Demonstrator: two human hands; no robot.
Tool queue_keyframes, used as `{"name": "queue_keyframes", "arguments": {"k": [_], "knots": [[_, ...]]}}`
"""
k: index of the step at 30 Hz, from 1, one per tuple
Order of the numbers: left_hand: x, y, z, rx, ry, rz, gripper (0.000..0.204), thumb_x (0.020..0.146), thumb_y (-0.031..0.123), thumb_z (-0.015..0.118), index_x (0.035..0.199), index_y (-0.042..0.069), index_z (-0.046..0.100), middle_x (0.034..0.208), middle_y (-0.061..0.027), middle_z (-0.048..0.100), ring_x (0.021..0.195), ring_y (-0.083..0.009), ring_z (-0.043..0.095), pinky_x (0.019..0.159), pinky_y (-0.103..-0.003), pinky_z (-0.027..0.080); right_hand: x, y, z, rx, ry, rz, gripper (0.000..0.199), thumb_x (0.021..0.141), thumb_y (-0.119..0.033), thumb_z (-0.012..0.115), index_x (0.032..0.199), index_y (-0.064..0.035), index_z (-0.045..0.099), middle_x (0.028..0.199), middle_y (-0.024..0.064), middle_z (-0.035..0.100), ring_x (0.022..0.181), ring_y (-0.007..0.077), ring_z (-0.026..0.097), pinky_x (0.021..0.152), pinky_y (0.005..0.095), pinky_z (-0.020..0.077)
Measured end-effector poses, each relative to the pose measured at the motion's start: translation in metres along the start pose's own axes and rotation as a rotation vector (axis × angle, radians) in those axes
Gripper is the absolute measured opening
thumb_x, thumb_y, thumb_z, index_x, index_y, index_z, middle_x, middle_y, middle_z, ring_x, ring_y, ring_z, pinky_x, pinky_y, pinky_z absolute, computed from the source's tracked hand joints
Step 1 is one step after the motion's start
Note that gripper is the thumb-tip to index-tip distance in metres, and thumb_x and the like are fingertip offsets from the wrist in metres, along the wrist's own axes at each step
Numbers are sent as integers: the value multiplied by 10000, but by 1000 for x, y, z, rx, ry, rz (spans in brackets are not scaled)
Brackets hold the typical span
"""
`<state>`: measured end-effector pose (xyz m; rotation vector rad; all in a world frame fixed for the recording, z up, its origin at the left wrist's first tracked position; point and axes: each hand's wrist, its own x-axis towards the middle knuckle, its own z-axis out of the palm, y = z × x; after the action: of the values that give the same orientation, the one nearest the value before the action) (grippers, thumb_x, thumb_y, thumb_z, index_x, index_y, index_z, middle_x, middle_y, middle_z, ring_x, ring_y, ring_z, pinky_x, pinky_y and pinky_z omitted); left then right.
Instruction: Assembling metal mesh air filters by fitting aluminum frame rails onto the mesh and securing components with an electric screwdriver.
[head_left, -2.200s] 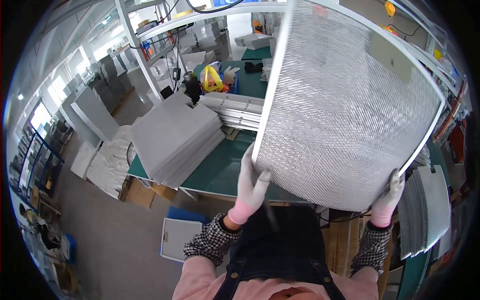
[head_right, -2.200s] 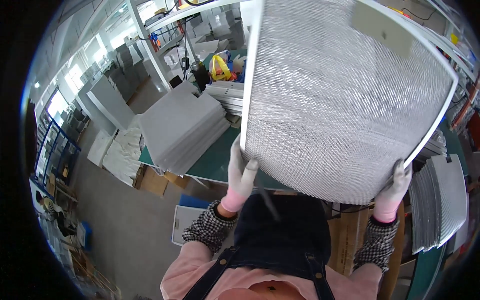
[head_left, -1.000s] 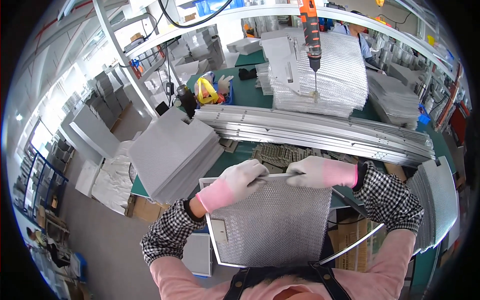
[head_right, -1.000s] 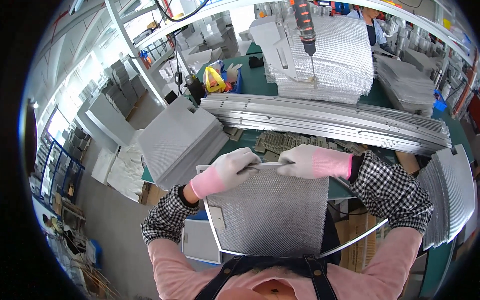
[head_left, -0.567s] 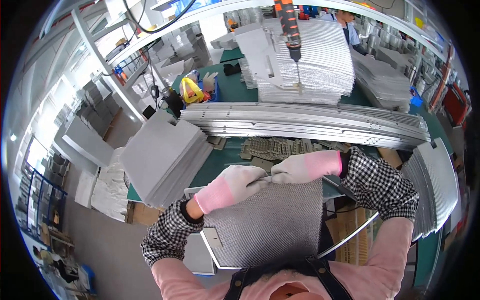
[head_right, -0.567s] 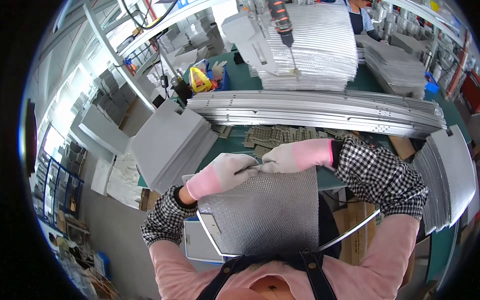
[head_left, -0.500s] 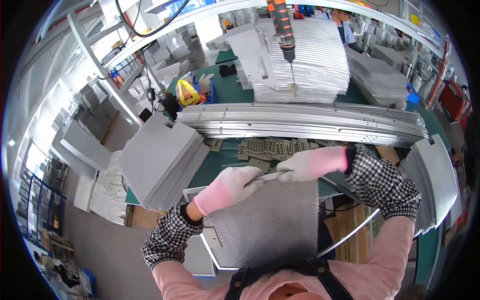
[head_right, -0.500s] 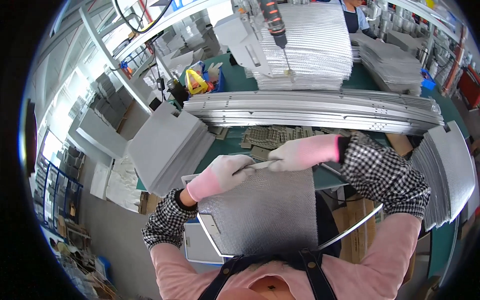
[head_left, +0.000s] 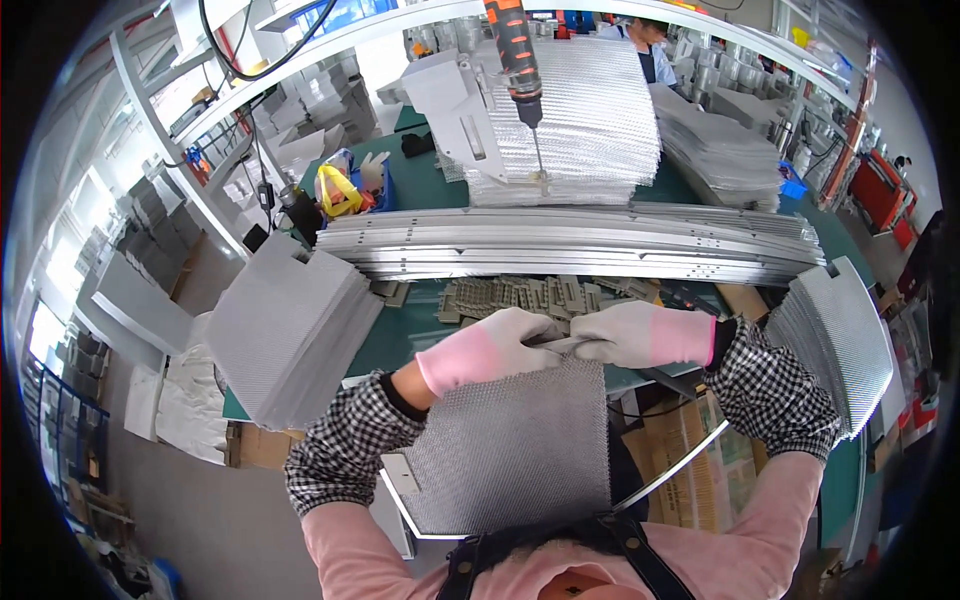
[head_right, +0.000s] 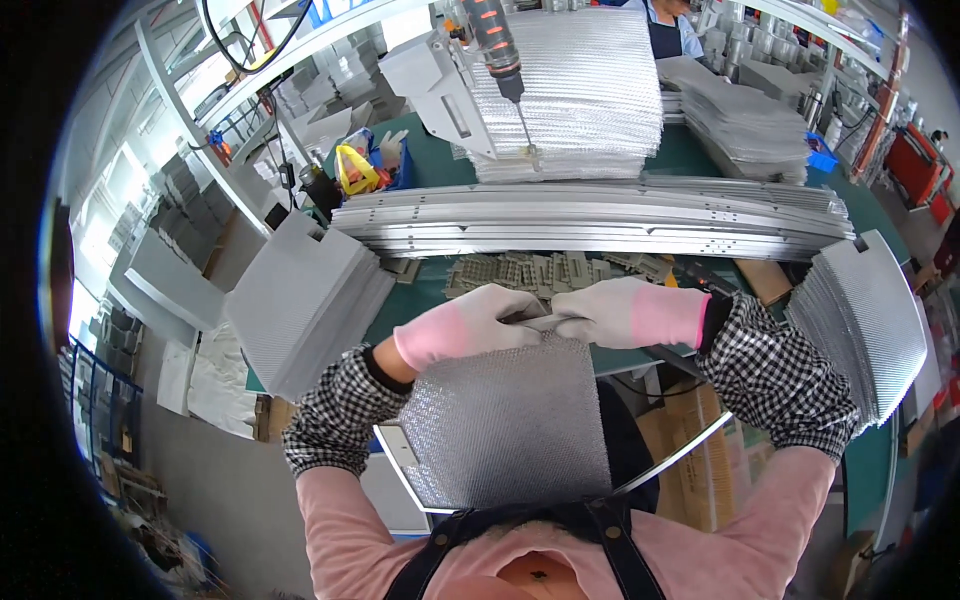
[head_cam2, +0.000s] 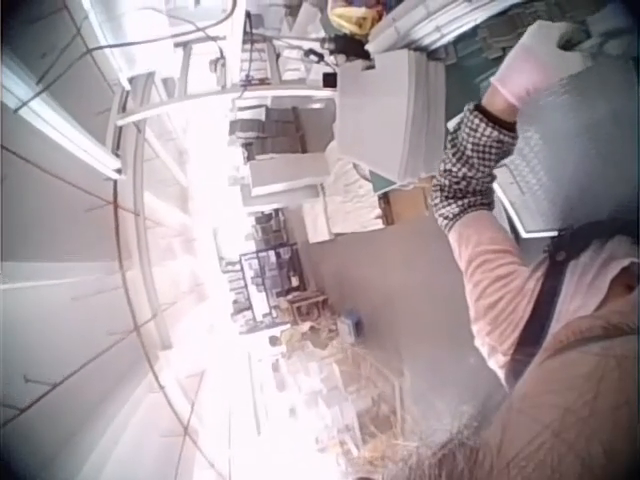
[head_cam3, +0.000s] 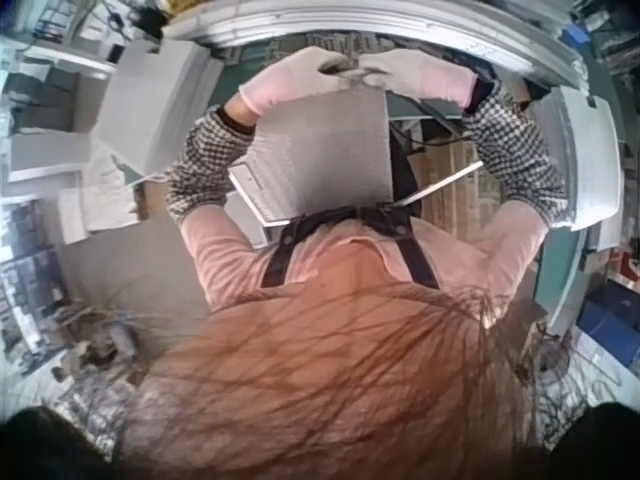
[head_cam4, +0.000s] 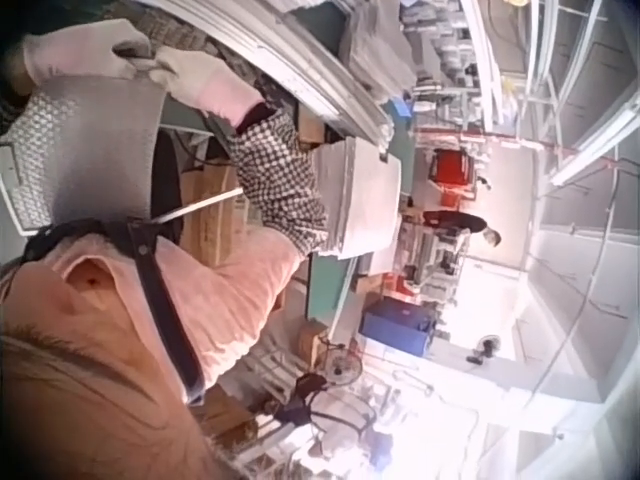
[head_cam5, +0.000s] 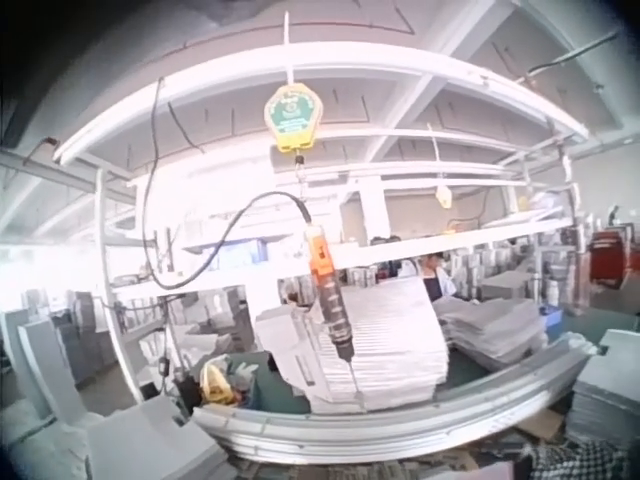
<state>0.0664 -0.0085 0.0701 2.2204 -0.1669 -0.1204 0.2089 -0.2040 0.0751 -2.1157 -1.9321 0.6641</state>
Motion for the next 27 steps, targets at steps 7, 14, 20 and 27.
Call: {"name": "queue_keyframes", "arguments": {"k": [7,14,20,27], "knots": [[-4,2,-3,-87,-103,-2,423,860,249,665,1148,-61,649,889,-145,687,812,-188,630,776,-323,495,6,-18,-29,179,-221,76,357,1021,-345,487,1074,-12,604,848,158,642,804,300,636,739,402,486],[-12,2,-10,-80,-188,-93,387,875,237,671,1118,-64,663,890,-137,697,831,-160,633,799,-306,495,13,-17,-17,93,-153,-77,377,1032,-353,478,1093,-2,604,815,138,637,747,277,637,709,382,499],[-17,7,12,215,-8,42,472,885,261,656,1299,46,589,930,-205,709,825,-319,701,759,-381,552,10,-8,-26,438,-526,184,461,1050,-409,445,1034,26,596,665,-1,515,575,116,504,564,284,454],[-36,-12,28,414,200,-105,585,921,113,568,1487,127,422,1066,-179,706,939,-355,702,829,-377,558,-3,-46,11,-736,452,-228,329,874,-371,679,956,-63,599,755,57,632,719,228,649,660,351,499]]}}
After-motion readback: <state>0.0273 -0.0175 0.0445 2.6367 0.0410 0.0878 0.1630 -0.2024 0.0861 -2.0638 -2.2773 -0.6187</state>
